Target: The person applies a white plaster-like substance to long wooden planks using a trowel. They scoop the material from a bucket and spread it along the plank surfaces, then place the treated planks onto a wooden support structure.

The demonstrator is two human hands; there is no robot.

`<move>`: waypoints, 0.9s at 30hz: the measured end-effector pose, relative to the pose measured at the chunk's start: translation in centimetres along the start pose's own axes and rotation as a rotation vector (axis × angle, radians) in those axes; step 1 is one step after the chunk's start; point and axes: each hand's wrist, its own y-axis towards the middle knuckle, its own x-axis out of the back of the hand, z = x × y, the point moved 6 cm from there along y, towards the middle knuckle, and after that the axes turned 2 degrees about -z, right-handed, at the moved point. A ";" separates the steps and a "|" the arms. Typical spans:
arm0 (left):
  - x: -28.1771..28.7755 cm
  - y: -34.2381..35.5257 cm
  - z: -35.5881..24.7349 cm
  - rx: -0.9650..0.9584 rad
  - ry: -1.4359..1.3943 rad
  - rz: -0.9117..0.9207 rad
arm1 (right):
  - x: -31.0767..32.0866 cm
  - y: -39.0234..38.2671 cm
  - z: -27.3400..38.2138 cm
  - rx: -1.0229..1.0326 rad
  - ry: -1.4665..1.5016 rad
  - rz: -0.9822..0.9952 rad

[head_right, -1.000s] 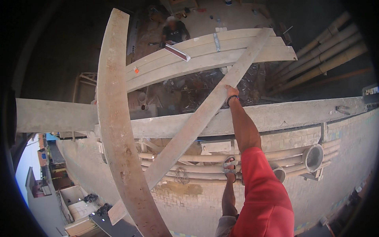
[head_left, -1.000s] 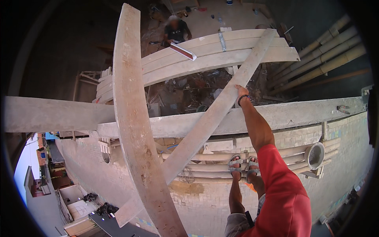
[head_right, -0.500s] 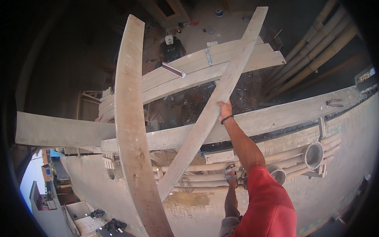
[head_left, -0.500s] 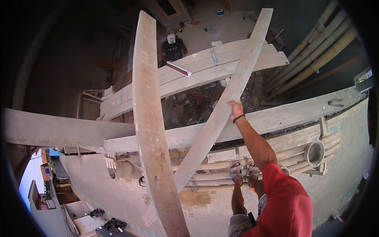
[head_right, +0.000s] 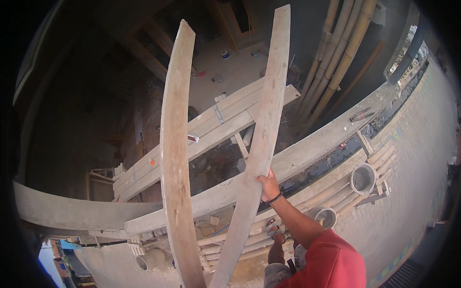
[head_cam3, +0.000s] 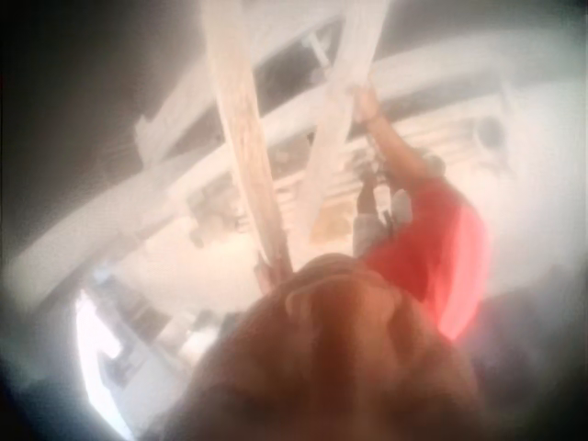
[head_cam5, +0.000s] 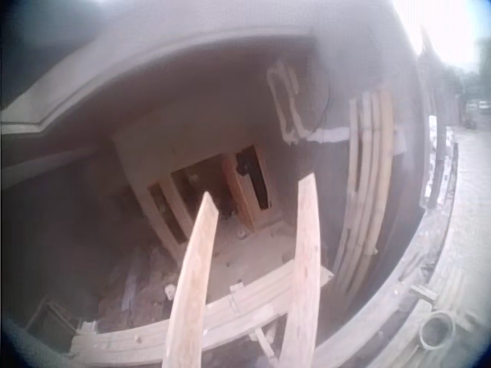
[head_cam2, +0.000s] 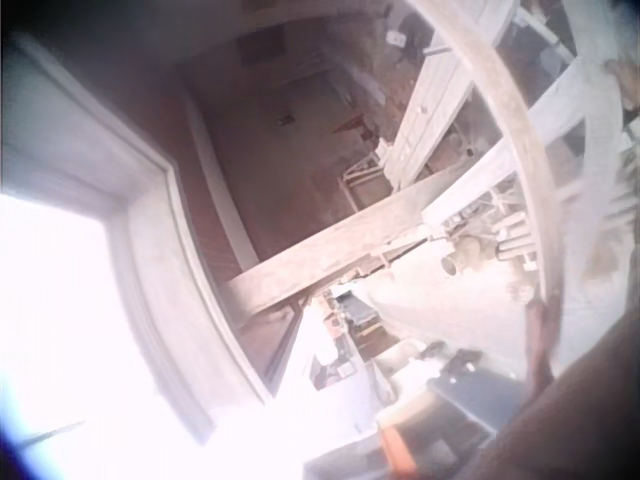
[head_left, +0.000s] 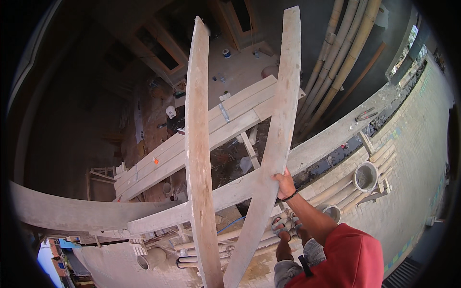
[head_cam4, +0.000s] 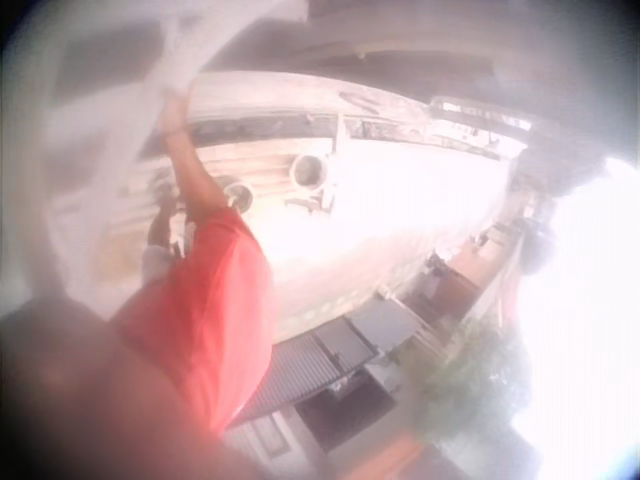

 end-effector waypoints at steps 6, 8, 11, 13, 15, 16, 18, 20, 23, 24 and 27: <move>-3.0 4.4 -13.2 -0.125 0.498 0.150 | 2.8 -4.9 5.7 0.044 -0.019 -0.199; -3.9 5.3 -15.7 -0.323 0.513 0.160 | 4.1 -6.4 6.7 0.096 -0.054 -0.279; -5.0 7.8 -15.2 -0.336 0.572 0.192 | 4.3 -9.7 8.3 0.142 -0.059 -0.403; -6.3 8.9 -16.4 -0.325 0.623 0.270 | 5.3 -11.9 8.4 0.170 -0.046 -0.480; -7.5 9.9 -17.5 -0.399 0.694 0.310 | 6.9 -14.0 8.2 0.197 -0.043 -0.549; -8.0 10.4 -18.1 -0.481 0.736 0.311 | 7.8 -15.0 8.2 0.212 -0.047 -0.581; -9.1 11.4 -18.8 -0.523 0.859 0.326 | 9.4 -16.5 9.1 0.246 -0.034 -0.648; -11.0 12.0 -21.6 -0.427 0.842 0.403 | 10.3 -18.1 10.7 0.288 -0.003 -0.721; -13.1 12.7 -24.4 -0.485 0.830 0.471 | 12.7 -19.6 13.4 0.356 -0.063 -0.803; -14.0 12.7 -25.6 -0.471 0.846 0.500 | 13.0 -19.7 14.6 0.343 -0.057 -0.853; -16.6 14.6 -26.5 -0.821 0.814 0.463 | 17.2 -18.3 16.3 0.404 -0.076 -0.924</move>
